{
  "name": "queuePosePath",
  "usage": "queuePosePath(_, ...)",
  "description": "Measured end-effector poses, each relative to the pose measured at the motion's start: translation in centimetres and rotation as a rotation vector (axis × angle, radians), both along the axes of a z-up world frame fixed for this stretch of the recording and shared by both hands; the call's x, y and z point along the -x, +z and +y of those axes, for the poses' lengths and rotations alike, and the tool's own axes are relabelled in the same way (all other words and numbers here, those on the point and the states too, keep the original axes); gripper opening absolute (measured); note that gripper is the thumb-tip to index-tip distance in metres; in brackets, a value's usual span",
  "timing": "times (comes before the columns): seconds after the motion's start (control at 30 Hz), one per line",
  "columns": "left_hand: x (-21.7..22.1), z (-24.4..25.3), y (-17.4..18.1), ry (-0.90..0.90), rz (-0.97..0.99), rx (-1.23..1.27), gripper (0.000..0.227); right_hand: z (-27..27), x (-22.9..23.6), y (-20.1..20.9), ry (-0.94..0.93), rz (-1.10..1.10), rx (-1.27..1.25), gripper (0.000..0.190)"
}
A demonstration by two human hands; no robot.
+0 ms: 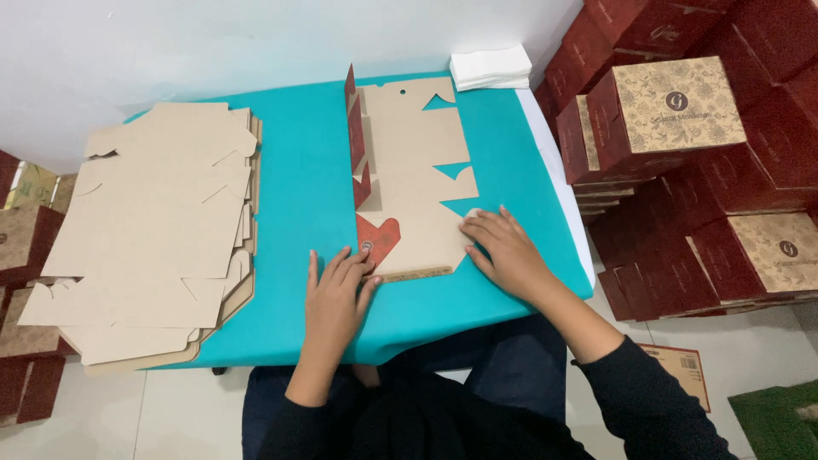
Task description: The person assembles a flat cardboard sheet into a box by folding the sides and tucking the flaps into slots. They then place a white tissue paper inside the box and close the lid.
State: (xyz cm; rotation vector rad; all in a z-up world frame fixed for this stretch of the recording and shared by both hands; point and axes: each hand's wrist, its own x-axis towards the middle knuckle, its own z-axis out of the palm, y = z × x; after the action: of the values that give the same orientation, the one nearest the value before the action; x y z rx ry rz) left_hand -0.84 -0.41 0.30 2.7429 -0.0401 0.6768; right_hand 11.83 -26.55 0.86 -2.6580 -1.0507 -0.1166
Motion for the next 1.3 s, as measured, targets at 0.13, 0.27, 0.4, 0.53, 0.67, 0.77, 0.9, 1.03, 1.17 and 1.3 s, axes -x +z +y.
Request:
queuePosePath(0.13,0.3,0.5,-0.3,0.020,-0.018,-0.005,0.025,-0.3,-0.1,0.0,0.007,-0.007,-0.006,0.039)
queuePosePath(0.27,0.3,0.6,-0.3,0.028,0.002,-0.033,0.025,-0.3,-0.7,0.6,-0.001,0.090,-0.002,0.047)
queuePosePath(0.4,-0.3,1.5,-0.7,0.087,0.015,-0.105,0.023,-0.6,-1.2,1.2,0.038,0.082,0.049,0.045)
queuePosePath(0.53,-0.2,3.2,-1.2,0.162,0.007,-0.156,0.024,0.4,-0.2,1.2,0.110,0.116,-0.030,0.045)
queuePosePath(0.67,0.8,2.7,0.0,0.221,-0.016,-0.083,0.048,1.7,0.9,1.3,0.211,0.194,-0.122,0.043)
queuePosePath(0.77,1.0,1.5,0.9,0.110,-0.016,-0.035,0.064,2.2,0.2,1.4,0.232,0.259,-0.190,0.040)
queuePosePath(0.9,0.0,0.3,1.1,-0.026,0.058,-0.089,0.057,2.3,-2.1,1.7,0.227,0.232,-0.282,0.033)
queuePosePath(1.03,-0.2,1.0,-1.1,0.024,0.076,-0.121,0.042,0.5,-7.7,0.9,0.107,0.209,-0.324,0.032)
queuePosePath(1.17,0.5,2.0,-2.5,0.084,0.078,-0.064,0.040,-0.9,-13.7,-2.0,-0.057,0.017,-0.188,0.037)
queuePosePath(1.3,1.6,3.5,-2.2,0.044,0.077,0.032,0.057,2.4,-12.2,-1.6,0.064,0.012,-0.028,0.043)
